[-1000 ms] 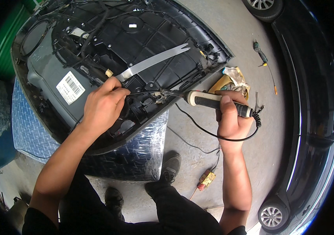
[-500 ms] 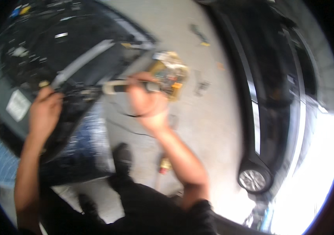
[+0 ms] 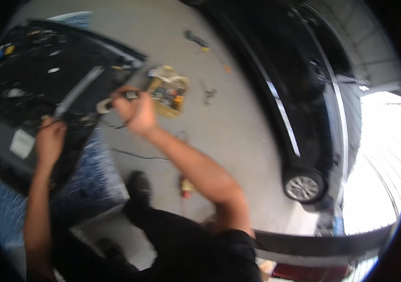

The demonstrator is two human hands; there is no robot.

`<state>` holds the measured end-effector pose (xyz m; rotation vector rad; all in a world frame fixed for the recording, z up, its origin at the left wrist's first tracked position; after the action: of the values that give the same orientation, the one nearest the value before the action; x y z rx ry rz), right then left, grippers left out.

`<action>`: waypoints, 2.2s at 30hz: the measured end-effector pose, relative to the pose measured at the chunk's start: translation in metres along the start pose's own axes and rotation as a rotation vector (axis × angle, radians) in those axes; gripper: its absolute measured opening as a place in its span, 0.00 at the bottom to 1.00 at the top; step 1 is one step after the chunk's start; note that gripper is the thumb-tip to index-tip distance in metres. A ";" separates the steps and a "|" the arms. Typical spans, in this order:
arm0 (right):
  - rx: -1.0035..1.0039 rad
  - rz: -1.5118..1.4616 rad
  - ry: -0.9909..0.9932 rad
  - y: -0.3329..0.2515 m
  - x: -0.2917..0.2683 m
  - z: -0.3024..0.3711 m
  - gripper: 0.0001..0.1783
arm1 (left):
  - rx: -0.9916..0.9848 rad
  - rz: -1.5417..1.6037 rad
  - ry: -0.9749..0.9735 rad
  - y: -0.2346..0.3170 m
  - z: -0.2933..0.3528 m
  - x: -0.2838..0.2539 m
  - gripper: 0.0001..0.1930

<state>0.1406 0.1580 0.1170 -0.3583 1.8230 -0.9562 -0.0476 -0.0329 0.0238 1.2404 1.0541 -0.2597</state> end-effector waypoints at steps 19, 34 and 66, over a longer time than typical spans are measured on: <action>-0.100 -0.304 0.082 0.021 -0.033 -0.075 0.12 | -0.099 -0.012 -0.126 -0.008 -0.003 -0.012 0.08; -0.104 -0.651 -0.103 0.115 -0.044 -0.068 0.14 | -0.219 0.002 -0.343 0.003 -0.018 -0.022 0.09; -0.003 -0.508 -0.219 0.071 -0.010 -0.058 0.15 | -0.018 -0.198 -0.241 -0.009 0.001 -0.018 0.07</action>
<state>0.1064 0.2359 0.0810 -0.9222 1.5590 -1.2021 -0.0632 -0.0437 0.0317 1.0596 0.9669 -0.5373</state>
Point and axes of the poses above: each hand's wrist, its own z-axis away from the middle knuckle, its own x-axis out of the palm, y = z × x, the point moved 1 cm from there along -z, towards the middle knuckle, and after that the axes turned 13 degrees about -y, right-handed, at the moved point
